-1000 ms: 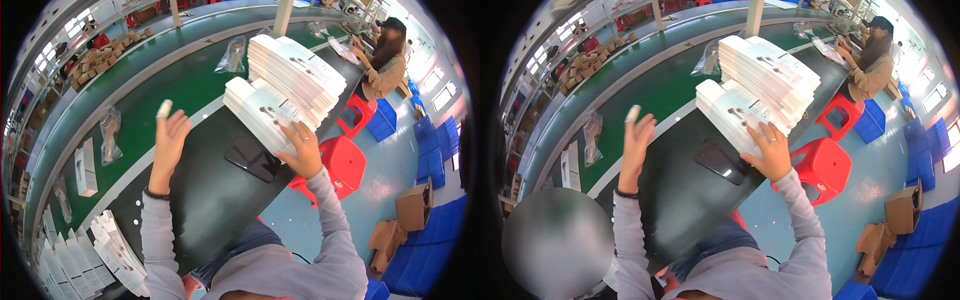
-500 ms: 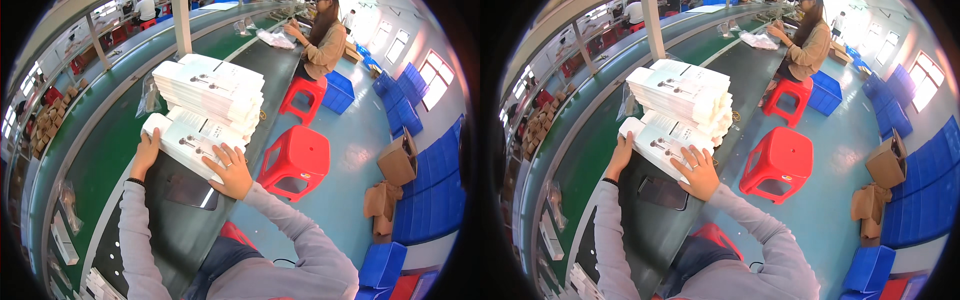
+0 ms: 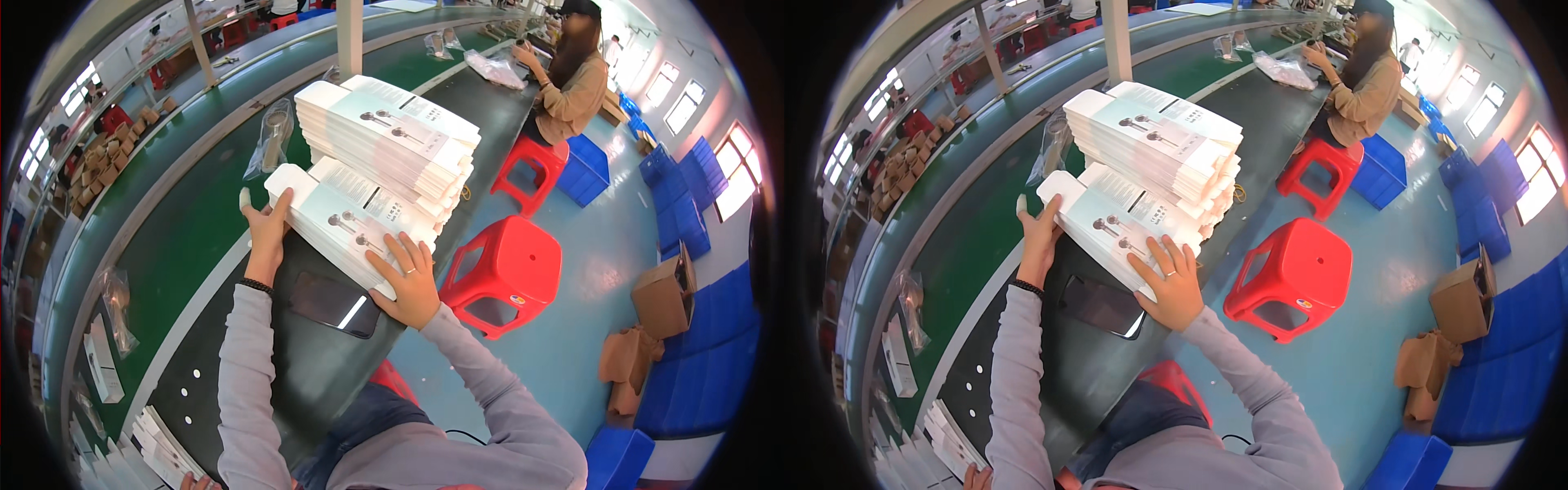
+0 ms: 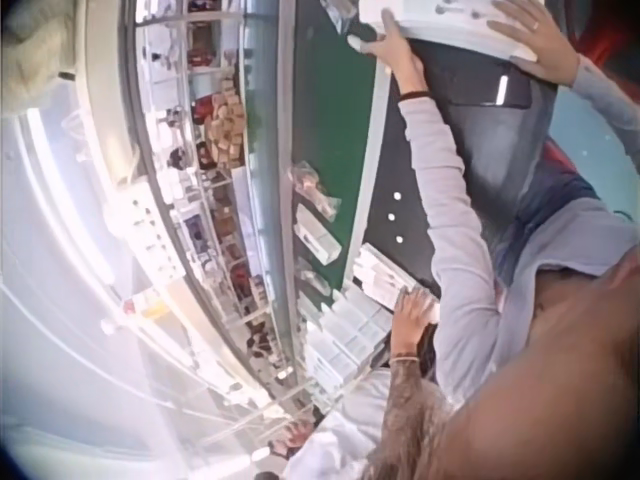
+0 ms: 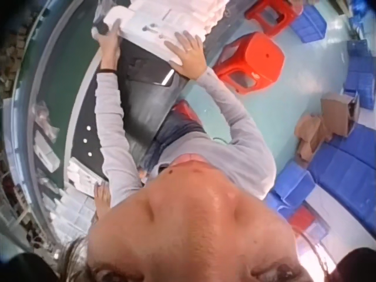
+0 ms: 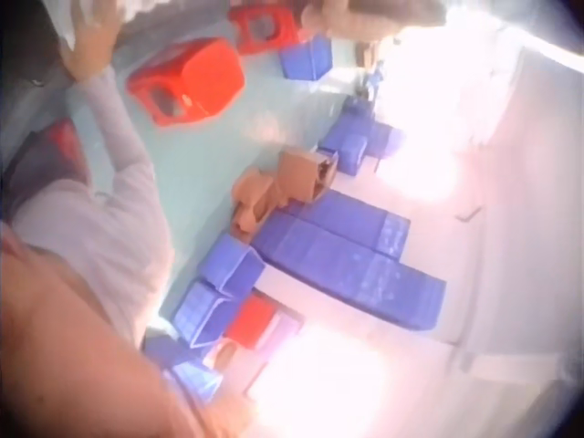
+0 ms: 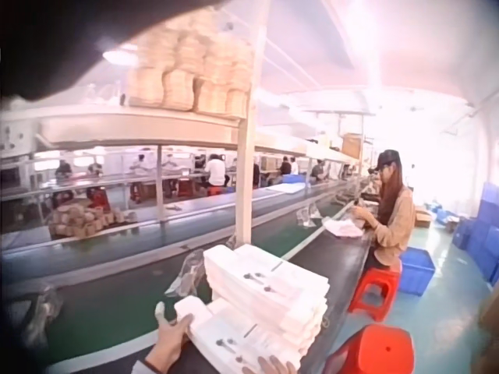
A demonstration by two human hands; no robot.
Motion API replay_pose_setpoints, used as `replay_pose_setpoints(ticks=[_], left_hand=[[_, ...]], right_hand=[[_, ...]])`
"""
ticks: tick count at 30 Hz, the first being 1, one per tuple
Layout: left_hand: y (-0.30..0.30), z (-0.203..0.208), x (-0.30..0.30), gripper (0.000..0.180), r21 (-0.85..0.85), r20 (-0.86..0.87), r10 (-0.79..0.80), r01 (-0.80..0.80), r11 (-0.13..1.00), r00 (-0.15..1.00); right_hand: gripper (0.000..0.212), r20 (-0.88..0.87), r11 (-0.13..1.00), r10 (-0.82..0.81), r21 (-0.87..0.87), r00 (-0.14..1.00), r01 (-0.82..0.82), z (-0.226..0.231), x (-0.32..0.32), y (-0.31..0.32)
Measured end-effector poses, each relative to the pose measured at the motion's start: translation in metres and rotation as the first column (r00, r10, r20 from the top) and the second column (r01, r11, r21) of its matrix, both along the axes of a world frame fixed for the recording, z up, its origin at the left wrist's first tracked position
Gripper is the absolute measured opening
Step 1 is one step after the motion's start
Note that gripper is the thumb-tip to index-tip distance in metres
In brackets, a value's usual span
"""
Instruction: Assembling and folding cardboard packaging for wired earphones on a factory production line.
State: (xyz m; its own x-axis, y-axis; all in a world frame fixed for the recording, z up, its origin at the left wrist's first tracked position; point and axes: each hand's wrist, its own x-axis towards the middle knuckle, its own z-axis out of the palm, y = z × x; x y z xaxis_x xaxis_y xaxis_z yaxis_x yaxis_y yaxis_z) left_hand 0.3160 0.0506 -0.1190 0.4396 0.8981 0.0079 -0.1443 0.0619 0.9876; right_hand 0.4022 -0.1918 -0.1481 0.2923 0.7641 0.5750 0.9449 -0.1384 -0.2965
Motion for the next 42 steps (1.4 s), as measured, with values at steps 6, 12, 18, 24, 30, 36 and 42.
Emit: replay_pose_setpoints(ticks=[6,12,18,24,30,36,42], left_hand=[[-0.003,0.012,-0.007,0.117,-0.303,0.022,-0.082,0.085,0.949,0.996],[-0.022,-0.001,-0.001,0.108,-0.327,0.046,-0.020,0.034,0.944,0.999],[-0.043,-0.036,0.010,0.095,-0.181,0.041,-0.025,0.032,0.983,0.999],[-0.059,-0.005,-0.011,0.092,-0.240,0.136,0.026,0.008,0.971,0.990],[-0.044,0.020,-0.071,0.090,-0.165,0.208,0.076,-0.041,0.985,0.975],[-0.048,0.067,-0.188,0.096,-0.173,0.080,0.044,-0.030,0.984,0.996],[-0.053,0.005,-0.266,0.098,0.004,-0.190,0.075,-0.075,0.997,0.979]], right_hand=[[0.063,-0.010,1.000,0.017,0.003,1.000,-0.017,0.003,-0.001,0.001],[0.063,0.025,0.999,0.034,0.012,0.999,-0.034,0.003,0.002,-0.001],[0.066,0.073,0.999,0.044,-0.006,0.996,-0.043,0.004,-0.001,-0.001],[0.063,0.134,0.997,0.074,-0.009,0.988,-0.073,0.007,-0.013,-0.003],[0.053,0.147,0.944,0.295,0.106,0.944,-0.312,0.039,-0.040,-0.013],[0.054,0.265,0.837,0.484,0.137,0.834,-0.529,0.073,-0.094,-0.004],[0.059,0.224,0.724,0.683,-0.084,0.695,-0.684,0.057,-0.159,0.020]])
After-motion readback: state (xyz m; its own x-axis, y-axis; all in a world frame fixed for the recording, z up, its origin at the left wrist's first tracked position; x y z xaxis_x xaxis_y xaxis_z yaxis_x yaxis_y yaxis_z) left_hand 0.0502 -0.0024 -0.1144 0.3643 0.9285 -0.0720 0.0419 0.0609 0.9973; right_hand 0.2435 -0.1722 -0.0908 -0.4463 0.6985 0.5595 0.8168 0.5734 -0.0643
